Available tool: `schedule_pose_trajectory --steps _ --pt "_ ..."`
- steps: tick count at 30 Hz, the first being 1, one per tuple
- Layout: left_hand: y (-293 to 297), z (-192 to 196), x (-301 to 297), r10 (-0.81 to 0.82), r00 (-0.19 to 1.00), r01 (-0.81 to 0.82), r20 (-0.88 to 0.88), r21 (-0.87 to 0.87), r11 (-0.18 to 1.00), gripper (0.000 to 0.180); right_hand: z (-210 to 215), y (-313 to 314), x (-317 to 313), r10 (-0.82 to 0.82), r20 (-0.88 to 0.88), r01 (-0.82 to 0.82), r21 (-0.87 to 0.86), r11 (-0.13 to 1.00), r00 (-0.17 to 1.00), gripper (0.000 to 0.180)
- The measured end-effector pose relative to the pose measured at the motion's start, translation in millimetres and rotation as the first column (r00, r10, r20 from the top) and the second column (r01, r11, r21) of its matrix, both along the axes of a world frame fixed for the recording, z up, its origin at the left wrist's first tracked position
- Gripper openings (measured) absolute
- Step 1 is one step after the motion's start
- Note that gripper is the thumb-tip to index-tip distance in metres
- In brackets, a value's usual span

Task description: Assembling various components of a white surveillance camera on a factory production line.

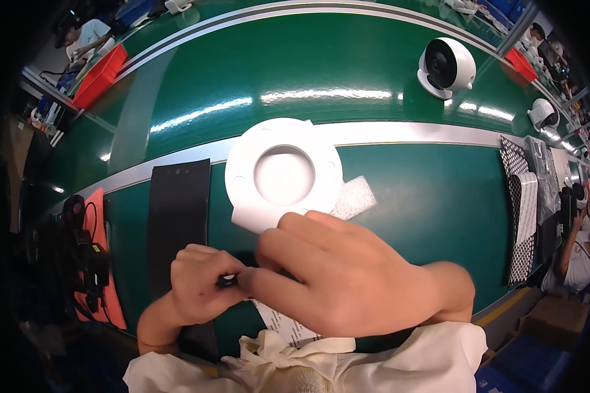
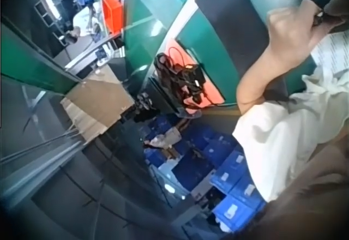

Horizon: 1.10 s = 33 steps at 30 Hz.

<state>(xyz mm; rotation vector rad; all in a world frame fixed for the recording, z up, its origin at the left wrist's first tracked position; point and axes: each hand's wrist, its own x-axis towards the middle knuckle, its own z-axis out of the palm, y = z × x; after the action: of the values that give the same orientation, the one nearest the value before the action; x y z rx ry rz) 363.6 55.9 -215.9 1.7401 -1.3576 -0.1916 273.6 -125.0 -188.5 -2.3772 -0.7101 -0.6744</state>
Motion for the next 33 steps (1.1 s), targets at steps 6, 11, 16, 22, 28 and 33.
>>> schedule_pose_trajectory --steps 6,11,16,22,28,33 --pt "3 0 5 0.073 0.986 -0.068 -0.149 0.041 0.997 0.018 3 6 5 -0.033 0.135 0.050 -0.120 0.991 0.990 0.015" --pt "9 -8 10 0.037 0.979 -0.040 -0.199 -0.013 0.999 0.019 1 11 7 -0.024 -0.068 0.019 -0.064 0.998 0.997 0.027" --pt "13 -17 12 0.025 0.939 -0.023 -0.343 0.010 1.000 0.016 -6 16 10 -0.030 -0.112 0.022 -0.066 0.998 0.993 0.024" --pt "23 -16 18 -0.152 0.881 0.136 -0.448 -0.068 0.988 0.019 3 28 3 -0.002 -0.001 0.001 -0.033 0.999 1.000 0.017" --pt "11 -4 17 -0.145 0.964 0.181 0.225 -0.147 0.973 0.025 22 3 1 -0.263 0.018 0.239 0.364 0.900 0.965 0.037" --pt "-13 -7 3 -0.164 0.759 0.177 0.630 0.044 0.983 0.033 33 -28 44 0.163 -0.326 0.090 0.641 0.763 0.931 0.032"
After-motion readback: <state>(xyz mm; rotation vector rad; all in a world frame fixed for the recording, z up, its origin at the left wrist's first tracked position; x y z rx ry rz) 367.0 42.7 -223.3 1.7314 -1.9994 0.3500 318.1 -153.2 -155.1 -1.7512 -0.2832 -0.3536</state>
